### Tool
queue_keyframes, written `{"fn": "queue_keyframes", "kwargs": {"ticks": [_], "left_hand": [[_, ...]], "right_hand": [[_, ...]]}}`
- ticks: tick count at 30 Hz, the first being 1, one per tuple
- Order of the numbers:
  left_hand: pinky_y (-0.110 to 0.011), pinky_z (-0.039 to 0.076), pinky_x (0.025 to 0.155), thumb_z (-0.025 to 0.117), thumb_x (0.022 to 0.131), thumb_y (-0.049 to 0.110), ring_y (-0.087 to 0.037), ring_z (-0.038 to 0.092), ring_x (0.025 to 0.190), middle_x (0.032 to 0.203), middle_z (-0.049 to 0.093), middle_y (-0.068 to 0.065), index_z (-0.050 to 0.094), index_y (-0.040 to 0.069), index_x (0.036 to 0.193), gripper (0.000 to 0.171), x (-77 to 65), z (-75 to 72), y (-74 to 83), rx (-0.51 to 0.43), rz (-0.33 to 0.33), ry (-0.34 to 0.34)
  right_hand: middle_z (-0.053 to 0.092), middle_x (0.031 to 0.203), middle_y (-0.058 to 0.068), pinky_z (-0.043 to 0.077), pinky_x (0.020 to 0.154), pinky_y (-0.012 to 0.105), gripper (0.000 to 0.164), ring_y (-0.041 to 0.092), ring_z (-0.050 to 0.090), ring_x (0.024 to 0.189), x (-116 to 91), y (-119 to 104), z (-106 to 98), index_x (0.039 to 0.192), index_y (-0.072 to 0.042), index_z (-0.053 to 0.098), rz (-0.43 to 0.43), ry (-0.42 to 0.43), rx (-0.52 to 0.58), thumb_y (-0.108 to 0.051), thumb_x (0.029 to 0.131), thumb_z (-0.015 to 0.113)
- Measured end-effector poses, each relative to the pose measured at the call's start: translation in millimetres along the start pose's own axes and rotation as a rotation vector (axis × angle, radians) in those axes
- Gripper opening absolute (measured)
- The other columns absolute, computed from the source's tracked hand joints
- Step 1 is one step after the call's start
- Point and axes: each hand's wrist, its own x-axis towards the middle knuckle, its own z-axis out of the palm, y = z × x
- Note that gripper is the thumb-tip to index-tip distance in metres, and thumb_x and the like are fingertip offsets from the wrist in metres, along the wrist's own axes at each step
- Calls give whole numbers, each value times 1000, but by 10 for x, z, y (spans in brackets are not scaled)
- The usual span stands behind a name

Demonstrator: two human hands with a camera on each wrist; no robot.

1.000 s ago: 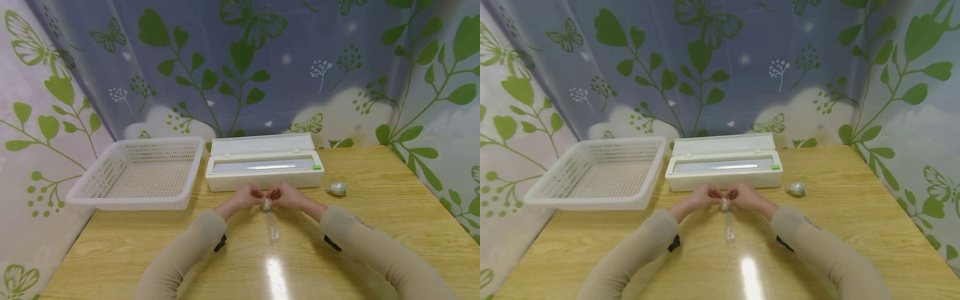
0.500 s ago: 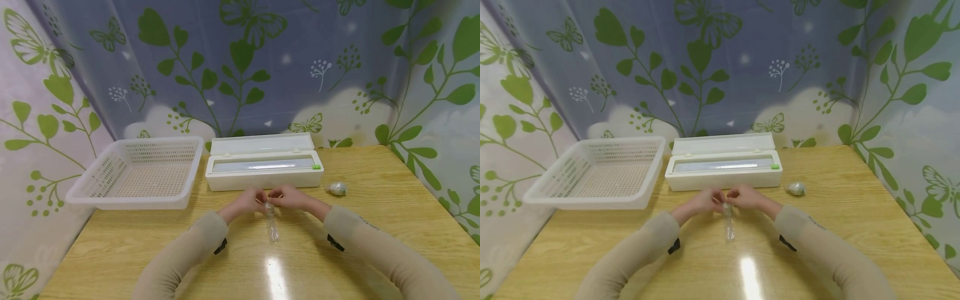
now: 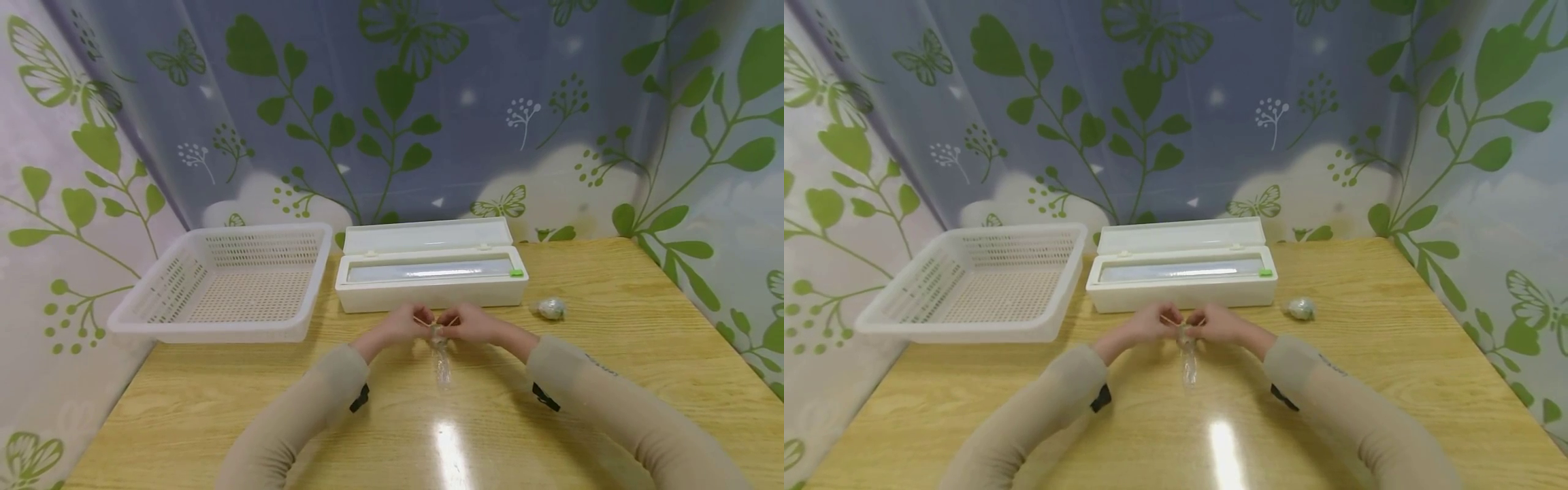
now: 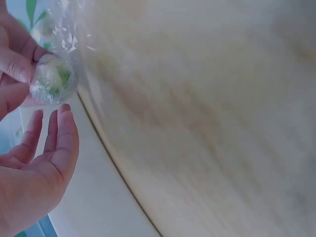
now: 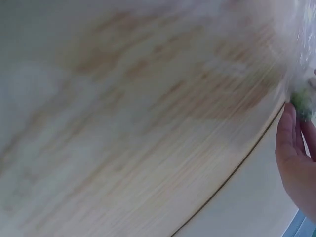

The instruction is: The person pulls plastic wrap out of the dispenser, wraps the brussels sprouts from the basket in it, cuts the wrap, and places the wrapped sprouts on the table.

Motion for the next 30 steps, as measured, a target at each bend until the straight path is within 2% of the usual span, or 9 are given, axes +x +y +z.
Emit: {"fn": "queue_keyframes", "kwargs": {"ticks": [3,6,9,13,17,21,26,30], "left_hand": [[-32,47,74,57,84,8,-22,53,90,97,57,-11,56,-3,100,19,42,-57,-11,36,-16,41],[-32,46,76,56,87,12,-23,54,92,99,58,-11,58,-3,101,20,75,-76,-23,96,-36,58],[-31,46,76,59,85,13,-23,55,93,98,60,-11,59,-3,101,22,89,-60,-22,152,-52,40],[-28,47,73,63,82,10,-21,57,87,92,63,-10,62,-3,95,18,81,-22,-13,207,-27,10],[-26,46,72,65,80,9,-18,57,83,86,63,-6,63,-1,90,15,62,5,-10,225,-2,-1],[-27,46,72,68,78,10,-17,55,83,84,59,-3,60,3,88,15,37,21,0,229,4,-9],[-25,46,67,72,72,6,-15,54,77,81,57,-3,56,4,82,19,-1,64,28,214,34,-20],[-24,45,62,74,69,5,-14,51,73,79,55,-1,53,6,80,24,-30,103,40,208,22,-32]], "right_hand": [[62,95,21,50,69,32,27,30,60,85,31,-5,4,99,12,59,0,66,-20,-8,82,61],[61,95,21,50,69,32,28,30,61,84,65,9,19,99,13,59,3,99,-42,-6,79,64],[62,93,19,51,68,30,25,29,61,83,76,19,31,96,11,60,1,103,-40,-3,77,66],[62,90,17,51,68,28,22,29,61,83,65,25,28,92,10,60,-11,78,-7,2,73,67],[61,91,18,50,68,30,17,30,60,85,33,12,-14,93,10,60,-5,65,7,0,78,60],[62,89,13,49,69,33,18,26,59,84,11,17,-51,94,7,61,-5,79,-54,-7,84,54],[64,87,8,48,70,31,20,18,57,82,12,65,-41,95,5,63,-75,7,-89,-11,88,53],[64,90,6,48,66,27,23,15,57,79,-12,61,-30,98,2,63,-59,-82,-64,-17,89,53]]}}
